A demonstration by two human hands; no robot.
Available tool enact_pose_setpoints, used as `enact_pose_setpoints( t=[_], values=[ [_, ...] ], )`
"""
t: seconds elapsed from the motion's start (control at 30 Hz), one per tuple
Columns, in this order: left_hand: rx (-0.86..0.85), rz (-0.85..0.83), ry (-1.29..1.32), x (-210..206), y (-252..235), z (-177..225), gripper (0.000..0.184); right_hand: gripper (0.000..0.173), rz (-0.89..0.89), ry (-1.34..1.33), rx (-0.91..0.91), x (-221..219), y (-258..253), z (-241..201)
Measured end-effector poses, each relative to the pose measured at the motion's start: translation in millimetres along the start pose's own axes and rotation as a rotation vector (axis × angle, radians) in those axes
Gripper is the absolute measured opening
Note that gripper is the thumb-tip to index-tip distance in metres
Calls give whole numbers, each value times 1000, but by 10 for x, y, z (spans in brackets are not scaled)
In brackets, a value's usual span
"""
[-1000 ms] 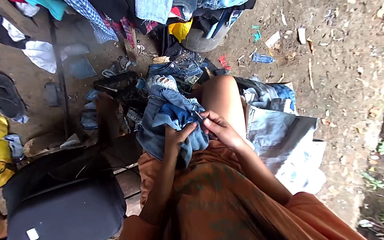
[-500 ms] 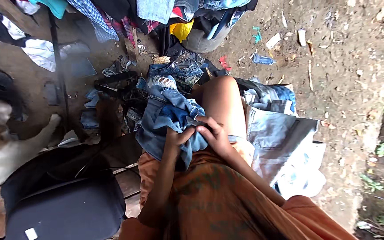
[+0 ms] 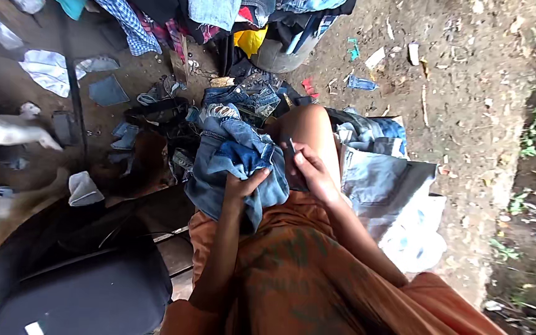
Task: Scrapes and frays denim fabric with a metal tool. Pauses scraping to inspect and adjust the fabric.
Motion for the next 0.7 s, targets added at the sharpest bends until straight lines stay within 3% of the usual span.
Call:
enact_pose_setpoints(
  t=[0.1,0.2,0.3,0.43,0.57,0.63,0.7],
  values=[
    [12,33,-40,-31,9,80,31,42,-5,447,396,-79,197,-132],
    [8,42,-90,-6,0,-49,27,45,18,748,569,-188,232,-155],
    [61,31,-94,20,-4,-142,26,46,59,852,547,-202,181,-66],
    [104,20,33,-8,54,-12,32,40,113,782,500,-165,134,27],
    [102,11,-52,-26,74,-1,28,35,148,768,491,-181,99,103],
    [132,-6,-109,-50,62,-20,22,29,138,640,425,-129,68,113],
    [164,6,-132,-77,45,-17,17,24,108,297,256,-45,28,93]
  ],
)
Point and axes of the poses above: each hand's wrist, its own y-axis away from the middle knuckle, its own x-axis out of the back of the hand, z = x × y, the point moved 4 cm from there along -y, towards the middle knuckle
